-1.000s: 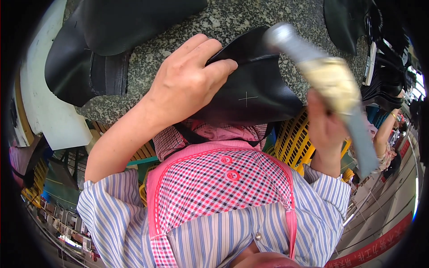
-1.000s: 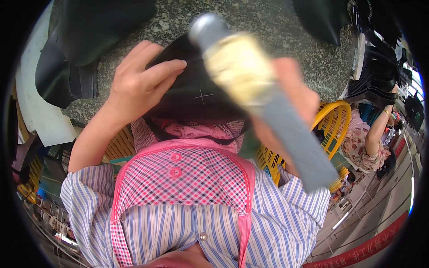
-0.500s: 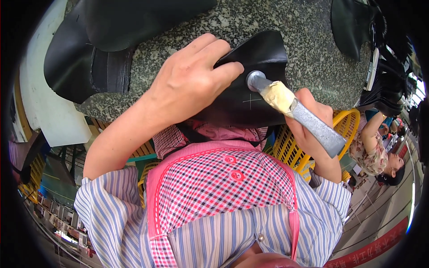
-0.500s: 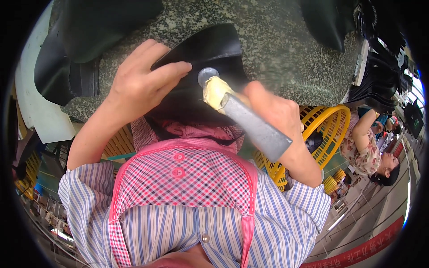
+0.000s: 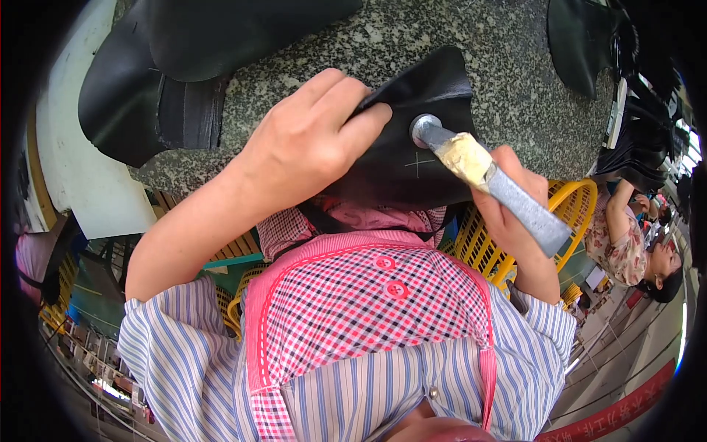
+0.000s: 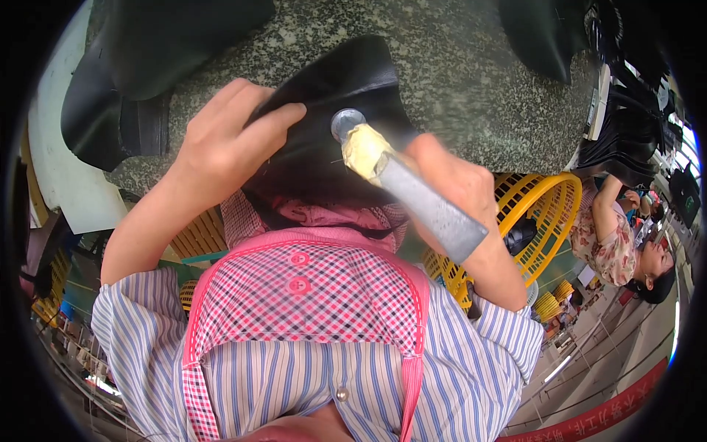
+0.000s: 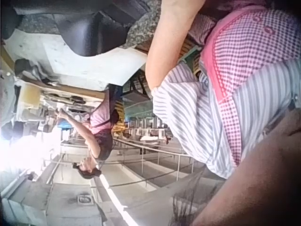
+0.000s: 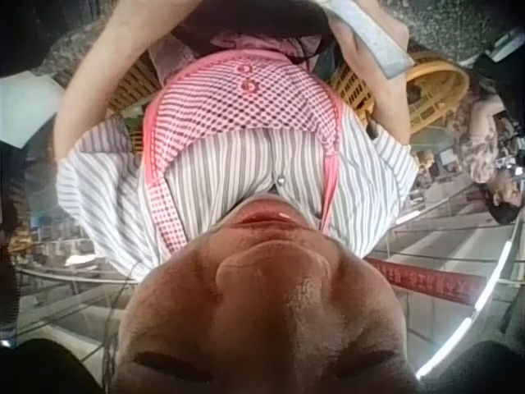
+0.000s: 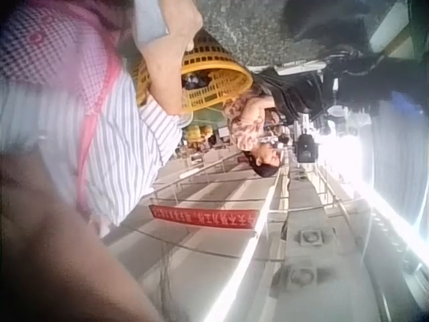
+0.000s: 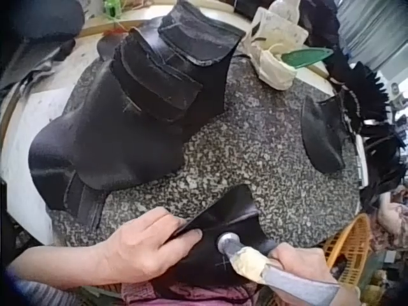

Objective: Hammering and folding the edges of leather shoe upper components on a workbench.

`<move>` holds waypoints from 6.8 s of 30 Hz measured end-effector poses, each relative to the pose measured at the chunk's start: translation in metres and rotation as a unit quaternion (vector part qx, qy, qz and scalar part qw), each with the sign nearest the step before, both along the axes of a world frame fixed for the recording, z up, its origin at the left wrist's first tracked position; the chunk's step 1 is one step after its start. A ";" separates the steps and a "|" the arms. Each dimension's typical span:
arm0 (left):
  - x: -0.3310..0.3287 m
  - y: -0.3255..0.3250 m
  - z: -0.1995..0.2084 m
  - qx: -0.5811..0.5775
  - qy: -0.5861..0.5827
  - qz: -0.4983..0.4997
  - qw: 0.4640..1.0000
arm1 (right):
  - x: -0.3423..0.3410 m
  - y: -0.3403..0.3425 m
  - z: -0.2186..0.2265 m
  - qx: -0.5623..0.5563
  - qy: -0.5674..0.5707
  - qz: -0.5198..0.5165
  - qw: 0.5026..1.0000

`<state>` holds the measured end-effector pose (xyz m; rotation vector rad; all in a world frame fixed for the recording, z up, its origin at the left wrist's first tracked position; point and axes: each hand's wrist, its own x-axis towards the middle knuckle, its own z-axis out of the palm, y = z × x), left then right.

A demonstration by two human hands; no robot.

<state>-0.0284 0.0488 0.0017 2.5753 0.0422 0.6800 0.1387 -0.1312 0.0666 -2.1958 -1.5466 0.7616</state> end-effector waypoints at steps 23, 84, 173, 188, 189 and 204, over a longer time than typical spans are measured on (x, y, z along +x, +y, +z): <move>-0.012 -0.006 -0.004 -0.037 -0.031 -0.006 0.999 | -0.004 0.003 -0.004 0.015 0.005 0.028 0.999; -0.011 -0.025 0.009 -0.201 0.072 0.284 0.935 | -0.012 0.044 -0.002 0.094 -0.088 0.081 0.988; -0.025 -0.002 0.002 -0.167 0.070 0.187 0.966 | 0.011 0.012 -0.002 0.099 -0.040 -0.035 0.994; 0.006 -0.026 0.013 -0.492 0.024 0.103 0.864 | 0.086 -0.065 -0.047 0.220 -0.264 -0.214 0.915; 0.009 -0.027 0.014 -0.488 0.030 0.097 0.867 | 0.073 -0.048 -0.040 0.320 -0.204 -0.188 0.906; 0.011 -0.018 0.035 -0.439 0.170 0.054 0.881 | 0.030 0.004 -0.025 0.016 0.463 -0.055 0.884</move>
